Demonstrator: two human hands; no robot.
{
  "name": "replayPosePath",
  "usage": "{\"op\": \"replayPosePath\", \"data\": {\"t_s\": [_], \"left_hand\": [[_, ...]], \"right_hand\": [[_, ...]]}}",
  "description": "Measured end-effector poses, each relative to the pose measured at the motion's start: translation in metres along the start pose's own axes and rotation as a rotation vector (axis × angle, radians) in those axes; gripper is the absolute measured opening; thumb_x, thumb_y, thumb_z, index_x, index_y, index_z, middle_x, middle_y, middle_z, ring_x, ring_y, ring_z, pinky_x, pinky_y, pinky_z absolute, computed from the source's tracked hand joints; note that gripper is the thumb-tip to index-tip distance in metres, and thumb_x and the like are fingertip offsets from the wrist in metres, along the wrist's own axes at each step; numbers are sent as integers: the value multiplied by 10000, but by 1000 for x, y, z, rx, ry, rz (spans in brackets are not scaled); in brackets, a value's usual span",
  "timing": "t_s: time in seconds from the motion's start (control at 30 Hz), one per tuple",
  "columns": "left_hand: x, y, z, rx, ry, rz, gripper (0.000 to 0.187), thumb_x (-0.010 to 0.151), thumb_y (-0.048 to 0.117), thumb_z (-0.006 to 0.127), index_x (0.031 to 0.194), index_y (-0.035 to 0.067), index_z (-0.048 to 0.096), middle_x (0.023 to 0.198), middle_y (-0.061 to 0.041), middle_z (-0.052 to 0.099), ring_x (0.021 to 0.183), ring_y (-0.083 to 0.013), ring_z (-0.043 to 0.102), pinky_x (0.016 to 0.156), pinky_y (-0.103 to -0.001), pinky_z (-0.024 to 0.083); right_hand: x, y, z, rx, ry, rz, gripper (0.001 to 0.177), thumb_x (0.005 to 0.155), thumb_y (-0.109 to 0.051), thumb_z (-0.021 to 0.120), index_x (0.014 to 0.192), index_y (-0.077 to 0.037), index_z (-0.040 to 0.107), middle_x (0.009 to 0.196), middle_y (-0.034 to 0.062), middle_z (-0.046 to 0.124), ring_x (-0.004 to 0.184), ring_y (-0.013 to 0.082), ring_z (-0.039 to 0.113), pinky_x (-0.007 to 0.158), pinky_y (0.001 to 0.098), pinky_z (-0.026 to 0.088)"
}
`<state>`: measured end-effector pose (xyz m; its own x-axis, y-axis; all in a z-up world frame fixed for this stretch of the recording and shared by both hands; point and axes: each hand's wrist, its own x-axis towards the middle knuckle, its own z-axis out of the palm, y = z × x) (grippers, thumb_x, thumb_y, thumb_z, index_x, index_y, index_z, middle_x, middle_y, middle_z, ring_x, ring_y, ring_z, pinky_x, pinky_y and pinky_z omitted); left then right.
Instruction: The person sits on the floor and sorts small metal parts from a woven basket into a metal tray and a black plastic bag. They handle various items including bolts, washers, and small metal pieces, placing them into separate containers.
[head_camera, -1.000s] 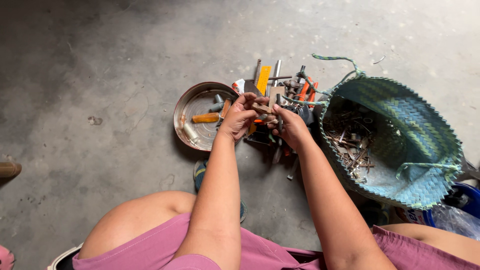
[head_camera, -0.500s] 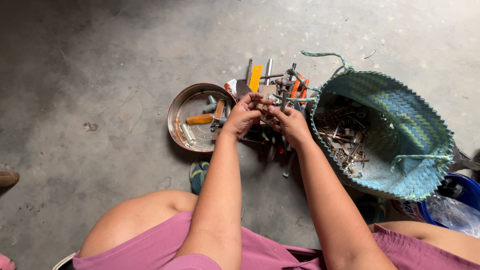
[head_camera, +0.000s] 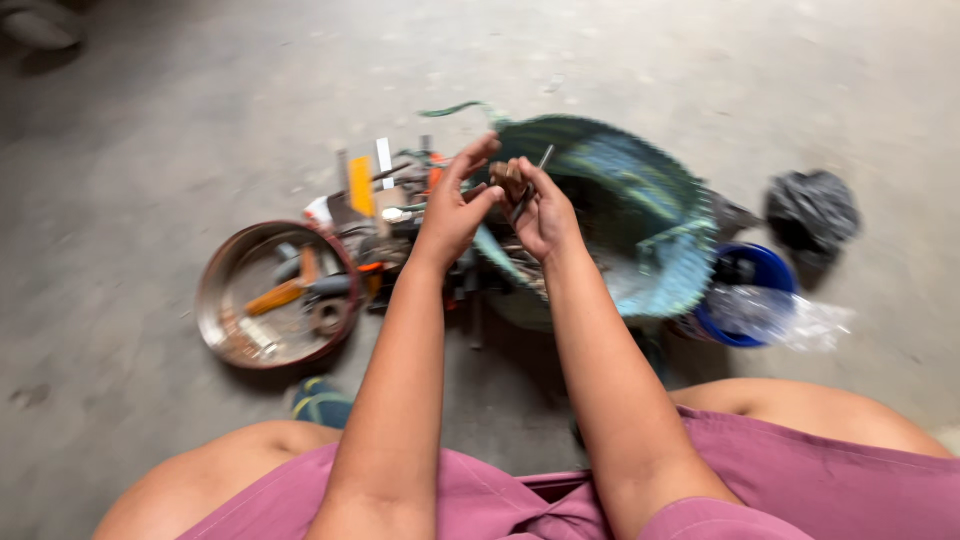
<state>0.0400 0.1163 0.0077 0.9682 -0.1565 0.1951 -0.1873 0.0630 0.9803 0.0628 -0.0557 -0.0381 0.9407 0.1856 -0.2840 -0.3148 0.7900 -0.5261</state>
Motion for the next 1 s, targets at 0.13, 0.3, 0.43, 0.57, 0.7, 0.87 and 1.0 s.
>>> {"op": "replayPosePath", "data": {"t_s": [0.13, 0.3, 0.43, 0.57, 0.7, 0.87, 1.0], "left_hand": [[5, 0, 59, -87, -30, -34, 634, 938, 13, 662, 1530, 130, 466, 1490, -118, 571, 1355, -263, 559, 1133, -391, 456], [1, -22, 120, -163, -171, -185, 566, 933, 47, 657, 1482, 112, 532, 1458, -144, 604, 1293, -260, 626, 1072, -378, 508], [-6, -29, 155, -110, -195, -260, 529, 931, 65, 657, 1449, 111, 565, 1424, -133, 630, 1255, -231, 650, 1048, -362, 523], [-3, -34, 176, -49, -220, -251, 508, 928, 63, 665, 1428, 104, 586, 1397, -134, 653, 1264, -218, 644, 1058, -349, 512], [1, -54, 182, -27, -194, -330, 500, 912, 66, 660, 1406, 109, 595, 1375, -119, 664, 1219, -214, 665, 1031, -341, 519], [2, -85, 192, -14, -202, -312, 479, 914, 57, 667, 1389, 88, 611, 1342, -130, 686, 1242, -211, 656, 1050, -342, 512], [3, -101, 195, 15, -282, -297, 453, 928, 62, 667, 1377, 82, 610, 1331, -124, 690, 1252, -207, 651, 1054, -341, 515]], "right_hand": [[-9, -69, -34, 111, 169, -230, 190, 947, -147, 715, 1089, -20, 711, 1072, 106, 771, 957, 210, 736, 866, 361, 628], [-57, -160, -104, -121, 351, -567, 168, 884, -16, 757, 1041, 10, 703, 1036, 179, 791, 867, 228, 778, 704, 330, 619], [-102, -210, -152, -294, 668, -633, 228, 876, -19, 767, 1085, 17, 686, 1000, 125, 779, 860, 198, 782, 721, 312, 659], [-116, -231, -174, -580, 837, -664, 198, 867, -45, 744, 1062, -8, 739, 961, 89, 790, 818, 169, 764, 702, 279, 619], [-102, -240, -190, -1301, 933, -859, 162, 852, -59, 802, 998, 7, 776, 927, 159, 757, 807, 251, 725, 755, 352, 574], [-78, -224, -224, -1790, 737, -704, 187, 846, -89, 801, 1028, -55, 782, 1008, 198, 731, 920, 375, 703, 839, 435, 545], [-78, -217, -250, -1911, 695, -330, 313, 798, -101, 791, 1111, -115, 787, 1046, 207, 730, 984, 400, 688, 894, 459, 534]]}}
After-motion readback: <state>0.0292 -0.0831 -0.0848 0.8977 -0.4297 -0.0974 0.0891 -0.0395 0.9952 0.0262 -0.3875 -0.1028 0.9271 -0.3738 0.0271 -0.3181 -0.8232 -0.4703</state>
